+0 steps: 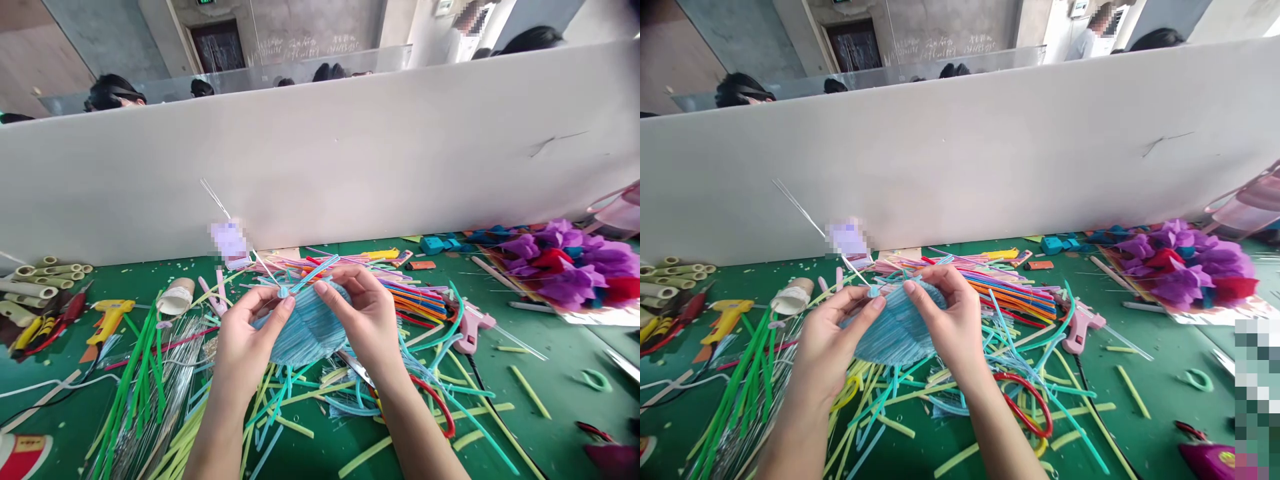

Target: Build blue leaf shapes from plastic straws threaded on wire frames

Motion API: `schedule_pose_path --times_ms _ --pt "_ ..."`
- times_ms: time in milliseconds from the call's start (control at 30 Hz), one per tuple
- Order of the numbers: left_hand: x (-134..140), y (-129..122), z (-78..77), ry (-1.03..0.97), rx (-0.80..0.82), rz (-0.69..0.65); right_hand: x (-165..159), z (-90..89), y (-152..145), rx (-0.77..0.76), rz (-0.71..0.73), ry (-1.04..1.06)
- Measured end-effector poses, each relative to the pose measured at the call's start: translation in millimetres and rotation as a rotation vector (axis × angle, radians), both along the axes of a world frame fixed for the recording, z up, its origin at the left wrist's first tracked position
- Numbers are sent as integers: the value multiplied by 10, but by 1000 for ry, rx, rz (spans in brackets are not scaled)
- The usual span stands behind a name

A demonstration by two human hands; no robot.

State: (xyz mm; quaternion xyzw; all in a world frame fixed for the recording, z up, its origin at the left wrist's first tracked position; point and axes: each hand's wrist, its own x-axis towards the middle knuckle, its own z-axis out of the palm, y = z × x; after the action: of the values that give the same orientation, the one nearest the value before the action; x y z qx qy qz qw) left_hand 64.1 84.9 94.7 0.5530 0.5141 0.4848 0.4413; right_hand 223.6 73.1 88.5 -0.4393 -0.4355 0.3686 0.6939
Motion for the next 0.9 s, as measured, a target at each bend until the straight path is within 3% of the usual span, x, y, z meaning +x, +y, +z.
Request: schedule_pose_path --times_ms 200,333,500,600,667,733,900 --pt "1 -10 24 -99 -58 -89 -25 -1 -6 5 2 12" --pt "9 -1 13 -119 -68 -66 -57 -38 3 21 -47 -65" --pt "41 6 -10 -118 -56 11 -68 -135 8 301 -359 -612" --pt "31 15 -12 -149 -66 30 -58 -153 -4 407 -393 -847" --pt "13 22 -4 -165 -64 48 -46 -128 -14 382 -360 -821" --pt "-5 24 15 -188 -78 57 -21 -84 -20 280 -286 -654" --pt "-4 -2 105 -330 -169 -11 100 3 -21 -60 92 -189"
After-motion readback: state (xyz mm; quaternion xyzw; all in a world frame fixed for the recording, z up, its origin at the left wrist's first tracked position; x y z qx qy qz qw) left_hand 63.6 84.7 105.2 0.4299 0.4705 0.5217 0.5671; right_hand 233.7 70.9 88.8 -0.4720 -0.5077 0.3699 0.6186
